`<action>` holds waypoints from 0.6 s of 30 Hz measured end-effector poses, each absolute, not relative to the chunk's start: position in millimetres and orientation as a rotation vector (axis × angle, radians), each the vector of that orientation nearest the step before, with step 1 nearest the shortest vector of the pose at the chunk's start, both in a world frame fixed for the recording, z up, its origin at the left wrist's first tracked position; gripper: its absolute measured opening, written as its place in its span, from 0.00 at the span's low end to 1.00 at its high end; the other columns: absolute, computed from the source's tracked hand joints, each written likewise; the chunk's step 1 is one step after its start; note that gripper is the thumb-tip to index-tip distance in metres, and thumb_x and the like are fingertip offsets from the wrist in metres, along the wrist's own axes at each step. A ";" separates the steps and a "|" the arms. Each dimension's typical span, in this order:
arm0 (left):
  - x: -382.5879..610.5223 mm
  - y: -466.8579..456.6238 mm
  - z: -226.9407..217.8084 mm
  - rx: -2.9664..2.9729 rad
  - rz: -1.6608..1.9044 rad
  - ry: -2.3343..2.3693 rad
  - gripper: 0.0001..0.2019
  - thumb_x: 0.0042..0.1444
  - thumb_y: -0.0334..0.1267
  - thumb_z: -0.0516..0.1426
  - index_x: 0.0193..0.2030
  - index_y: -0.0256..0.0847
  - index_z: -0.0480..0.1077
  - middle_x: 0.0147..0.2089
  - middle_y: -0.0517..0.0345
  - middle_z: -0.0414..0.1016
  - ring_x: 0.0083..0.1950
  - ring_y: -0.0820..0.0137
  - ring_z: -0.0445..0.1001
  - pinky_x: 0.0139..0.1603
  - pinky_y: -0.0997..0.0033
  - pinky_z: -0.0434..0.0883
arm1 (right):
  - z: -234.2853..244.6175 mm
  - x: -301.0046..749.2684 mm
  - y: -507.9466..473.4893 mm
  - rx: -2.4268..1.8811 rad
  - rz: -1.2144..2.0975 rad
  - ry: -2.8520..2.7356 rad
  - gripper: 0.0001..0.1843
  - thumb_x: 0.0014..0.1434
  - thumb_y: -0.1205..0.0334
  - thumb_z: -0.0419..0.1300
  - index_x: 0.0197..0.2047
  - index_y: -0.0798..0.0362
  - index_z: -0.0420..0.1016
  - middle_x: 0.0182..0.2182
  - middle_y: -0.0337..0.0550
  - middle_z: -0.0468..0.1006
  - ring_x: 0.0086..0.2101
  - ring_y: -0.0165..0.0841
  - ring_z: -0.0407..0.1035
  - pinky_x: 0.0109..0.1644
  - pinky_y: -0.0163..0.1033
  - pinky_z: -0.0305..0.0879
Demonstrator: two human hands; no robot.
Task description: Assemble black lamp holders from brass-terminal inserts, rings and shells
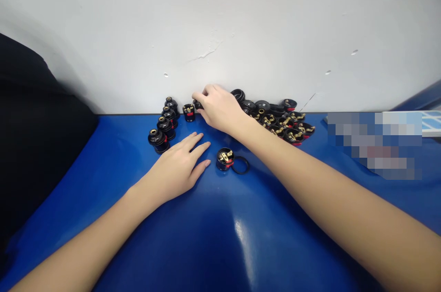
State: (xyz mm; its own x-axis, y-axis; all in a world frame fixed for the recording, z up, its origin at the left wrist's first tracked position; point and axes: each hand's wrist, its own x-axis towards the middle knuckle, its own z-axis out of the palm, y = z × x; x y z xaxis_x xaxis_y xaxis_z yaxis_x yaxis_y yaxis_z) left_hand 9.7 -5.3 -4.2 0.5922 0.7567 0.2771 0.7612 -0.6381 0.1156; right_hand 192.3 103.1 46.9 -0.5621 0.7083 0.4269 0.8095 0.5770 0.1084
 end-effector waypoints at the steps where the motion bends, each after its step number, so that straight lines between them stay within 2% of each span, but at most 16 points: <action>1: 9.8 -5.4 -3.9 -2.790 -0.472 -1.331 0.24 0.76 0.45 0.54 0.72 0.37 0.71 0.77 0.38 0.67 0.78 0.47 0.68 0.76 0.42 0.71 | 48.1 192.8 102.9 -1.233 -0.394 -2.461 0.19 0.72 0.68 0.58 0.63 0.58 0.77 0.53 0.64 0.80 0.51 0.51 0.73 0.53 0.47 0.65; 11: 9.8 -5.6 -1.5 -2.774 -0.429 -1.315 0.25 0.77 0.47 0.53 0.72 0.36 0.71 0.77 0.36 0.67 0.78 0.48 0.68 0.76 0.43 0.71 | 69.1 207.8 97.4 -1.177 -0.209 -2.257 0.18 0.72 0.65 0.61 0.64 0.55 0.76 0.53 0.58 0.79 0.53 0.50 0.72 0.57 0.49 0.66; 18: 8.8 -4.8 -3.9 -2.784 -0.446 -1.330 0.25 0.77 0.47 0.53 0.73 0.36 0.71 0.77 0.37 0.67 0.78 0.48 0.67 0.77 0.43 0.69 | 80.7 237.7 70.6 -1.095 -0.068 -2.166 0.18 0.69 0.65 0.64 0.62 0.54 0.78 0.50 0.54 0.82 0.45 0.44 0.76 0.54 0.49 0.71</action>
